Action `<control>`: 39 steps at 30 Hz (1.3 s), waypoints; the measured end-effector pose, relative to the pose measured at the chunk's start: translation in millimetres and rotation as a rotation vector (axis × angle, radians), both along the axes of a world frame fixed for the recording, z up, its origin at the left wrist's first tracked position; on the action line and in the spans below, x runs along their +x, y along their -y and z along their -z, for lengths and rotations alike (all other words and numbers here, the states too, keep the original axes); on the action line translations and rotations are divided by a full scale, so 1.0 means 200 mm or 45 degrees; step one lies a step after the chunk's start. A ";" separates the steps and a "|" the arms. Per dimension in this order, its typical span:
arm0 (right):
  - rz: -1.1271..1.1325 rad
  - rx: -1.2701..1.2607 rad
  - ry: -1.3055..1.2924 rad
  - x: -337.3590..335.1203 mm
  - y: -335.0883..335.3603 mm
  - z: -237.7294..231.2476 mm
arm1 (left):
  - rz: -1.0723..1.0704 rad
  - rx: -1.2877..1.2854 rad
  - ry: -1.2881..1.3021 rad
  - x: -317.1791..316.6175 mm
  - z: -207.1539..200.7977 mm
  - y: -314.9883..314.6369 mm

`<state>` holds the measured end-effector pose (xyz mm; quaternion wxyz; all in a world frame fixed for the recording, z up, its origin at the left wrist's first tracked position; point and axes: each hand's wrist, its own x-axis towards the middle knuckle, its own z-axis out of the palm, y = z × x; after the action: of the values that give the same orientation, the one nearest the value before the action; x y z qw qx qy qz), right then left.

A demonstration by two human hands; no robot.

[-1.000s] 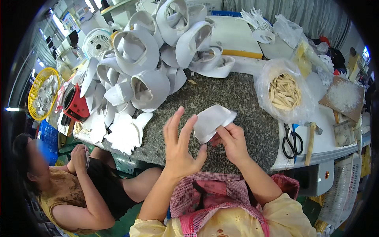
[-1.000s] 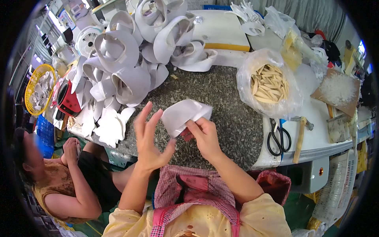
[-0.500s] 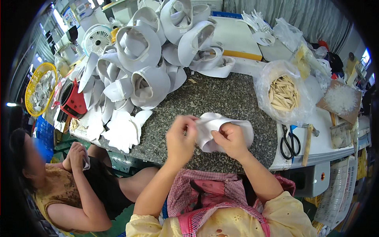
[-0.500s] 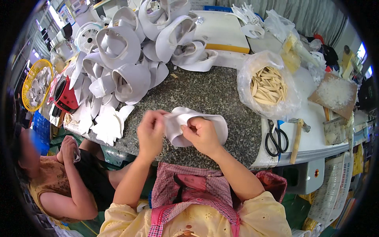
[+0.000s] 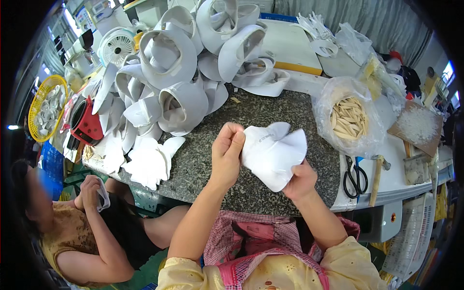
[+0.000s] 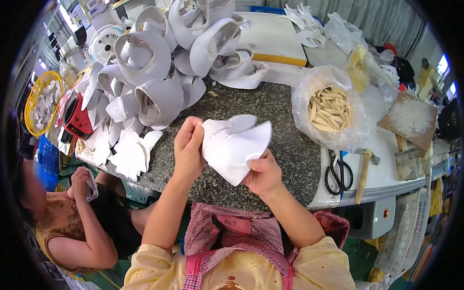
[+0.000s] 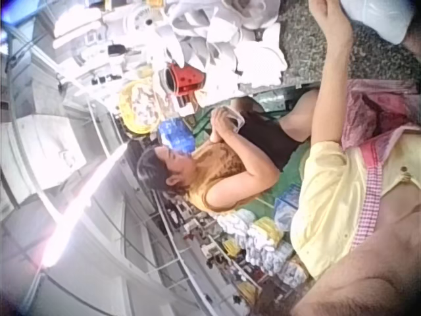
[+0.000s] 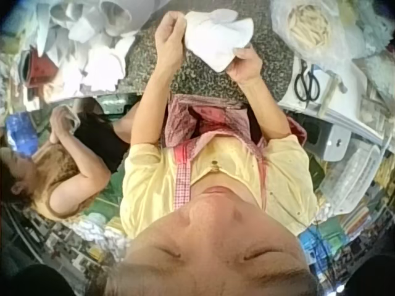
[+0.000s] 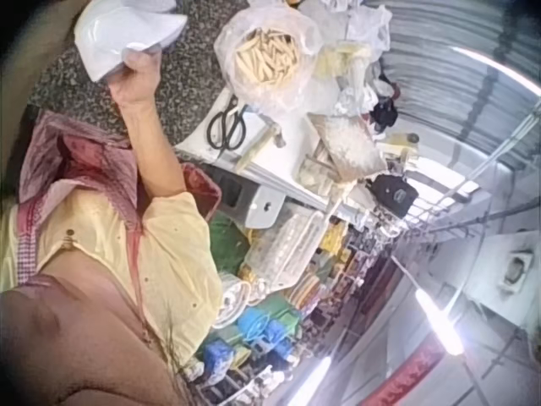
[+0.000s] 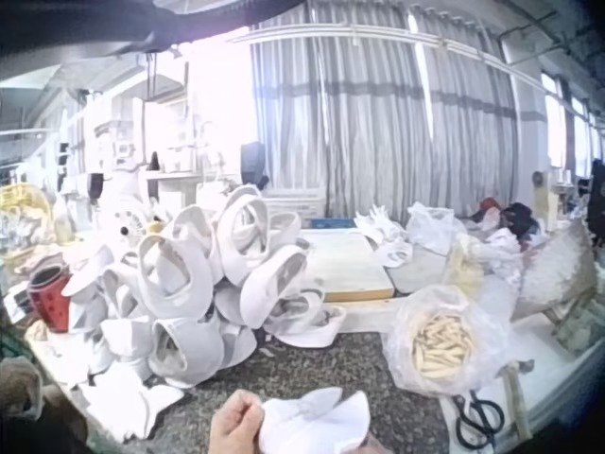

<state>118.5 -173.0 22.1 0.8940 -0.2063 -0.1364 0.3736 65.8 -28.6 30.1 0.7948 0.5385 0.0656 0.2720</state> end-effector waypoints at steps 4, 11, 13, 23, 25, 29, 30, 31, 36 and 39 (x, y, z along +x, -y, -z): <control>0.187 -0.476 0.675 0.05 0.10 -0.02 | 0.155 0.145 -0.006 -0.01 0.07 -0.07; 0.220 -0.911 1.980 0.00 0.23 0.21 | 0.544 1.218 -0.252 -0.33 0.24 -0.16; 0.145 -1.011 1.975 -0.03 0.25 0.22 | 0.501 1.353 -0.302 -0.39 0.20 -0.14; 0.173 -0.983 2.274 -0.04 0.20 0.22 | 0.090 1.478 -0.216 -0.21 0.01 0.12; 0.164 -0.962 2.223 -0.03 0.20 0.24 | 0.033 1.342 -0.409 -0.18 0.05 0.12; 0.080 -1.202 2.149 -0.05 0.13 0.23 | 0.025 0.568 -0.371 -0.13 0.18 -0.02; 0.116 -1.261 2.128 -0.06 0.12 0.23 | 0.033 0.423 -0.337 -0.12 0.22 -0.04; 0.223 -1.236 2.114 -0.05 0.11 0.28 | 0.031 0.281 -0.298 -0.10 0.27 -0.06; 0.372 -1.292 1.926 -0.05 0.14 0.28 | -0.393 -0.110 -0.196 -0.25 0.17 -0.35; 0.358 -1.312 1.768 -0.05 0.09 0.32 | -0.984 0.392 -0.444 -0.62 0.20 -0.73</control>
<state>108.0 -191.9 -40.9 0.4422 -0.7803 -0.4375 0.0652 -58.6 116.7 -10.2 0.5227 0.6242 0.3537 0.4605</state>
